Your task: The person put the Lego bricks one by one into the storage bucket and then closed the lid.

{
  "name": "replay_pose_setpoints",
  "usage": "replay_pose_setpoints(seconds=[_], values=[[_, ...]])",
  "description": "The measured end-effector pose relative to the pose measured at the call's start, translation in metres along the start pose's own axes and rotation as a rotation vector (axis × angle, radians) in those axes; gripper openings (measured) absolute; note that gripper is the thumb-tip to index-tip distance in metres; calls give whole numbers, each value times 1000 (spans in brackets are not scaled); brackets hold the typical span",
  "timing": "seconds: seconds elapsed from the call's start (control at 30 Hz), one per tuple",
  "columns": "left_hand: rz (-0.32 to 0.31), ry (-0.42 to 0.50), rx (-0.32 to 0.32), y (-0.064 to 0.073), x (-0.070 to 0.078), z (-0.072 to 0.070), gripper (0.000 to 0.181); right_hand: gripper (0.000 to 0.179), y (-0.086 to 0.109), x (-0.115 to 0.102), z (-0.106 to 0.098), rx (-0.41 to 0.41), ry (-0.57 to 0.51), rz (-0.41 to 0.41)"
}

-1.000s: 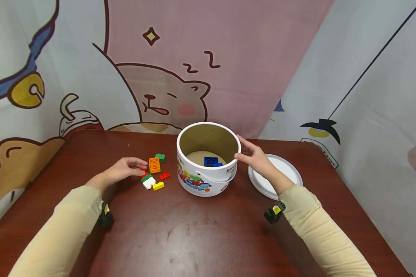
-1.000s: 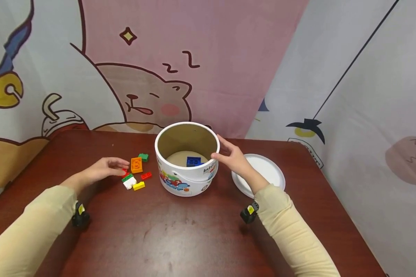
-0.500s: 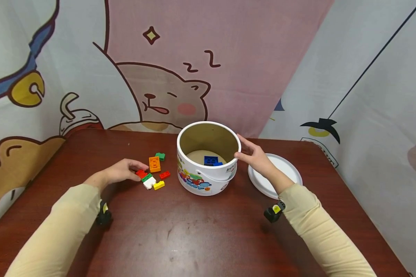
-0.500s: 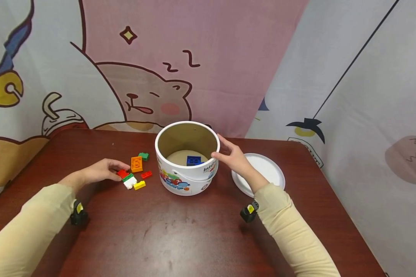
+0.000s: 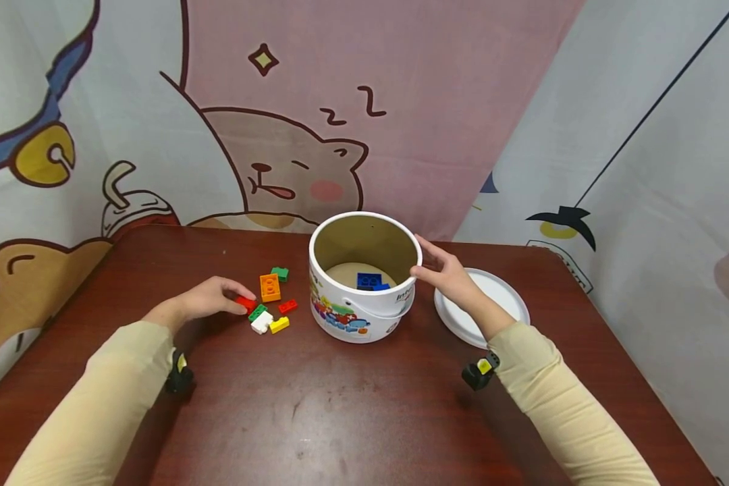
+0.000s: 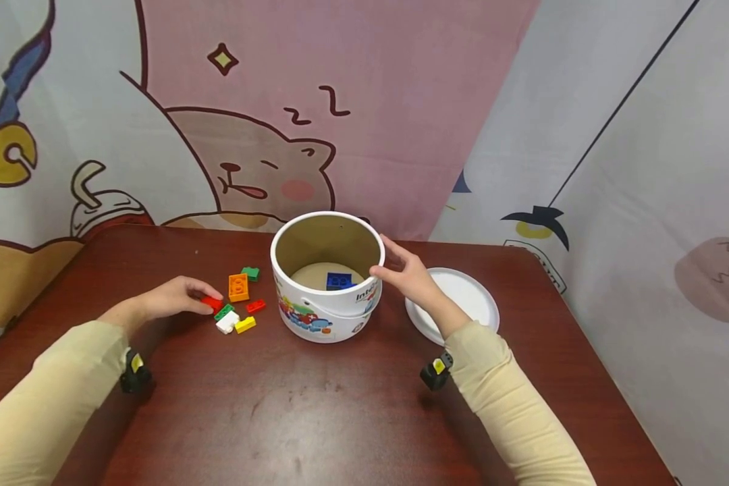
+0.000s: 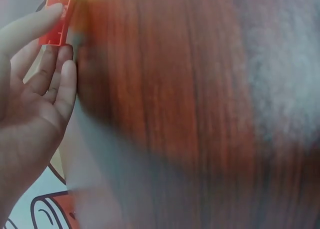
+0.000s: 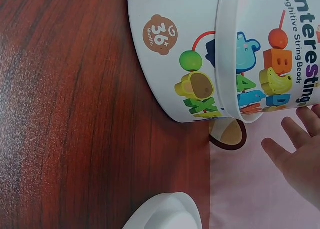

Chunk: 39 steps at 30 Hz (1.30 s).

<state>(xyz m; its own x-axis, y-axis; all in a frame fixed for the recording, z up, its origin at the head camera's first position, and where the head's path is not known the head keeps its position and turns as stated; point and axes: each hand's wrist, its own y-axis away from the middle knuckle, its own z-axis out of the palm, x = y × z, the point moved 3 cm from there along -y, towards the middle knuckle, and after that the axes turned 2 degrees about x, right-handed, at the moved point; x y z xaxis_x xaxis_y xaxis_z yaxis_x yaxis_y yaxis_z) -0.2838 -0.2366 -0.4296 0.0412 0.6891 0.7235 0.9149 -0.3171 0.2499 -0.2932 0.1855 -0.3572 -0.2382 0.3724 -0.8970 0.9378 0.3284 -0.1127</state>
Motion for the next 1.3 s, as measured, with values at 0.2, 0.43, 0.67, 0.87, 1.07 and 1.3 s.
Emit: replay_pose_setpoints(seconds=[0.2,0.43,0.67,0.87,1.07,1.3], values=[[-37,23,44,6,0,-9,37,67,0,2,-1,7,-7,-4],[-51,84,80,12,10,-23,44,67,-1,1,0,9,-6,-7],[0,66,111,14,25,-34,43,66,-2,2,-1,4,14,0],[42,72,128,13,47,-40,42,67,-1,2,0,4,9,8],[86,82,136,7,75,-44,42,66,-1,3,1,6,5,5],[136,107,137,1,102,-42,41,66,-1,1,0,-4,7,6]])
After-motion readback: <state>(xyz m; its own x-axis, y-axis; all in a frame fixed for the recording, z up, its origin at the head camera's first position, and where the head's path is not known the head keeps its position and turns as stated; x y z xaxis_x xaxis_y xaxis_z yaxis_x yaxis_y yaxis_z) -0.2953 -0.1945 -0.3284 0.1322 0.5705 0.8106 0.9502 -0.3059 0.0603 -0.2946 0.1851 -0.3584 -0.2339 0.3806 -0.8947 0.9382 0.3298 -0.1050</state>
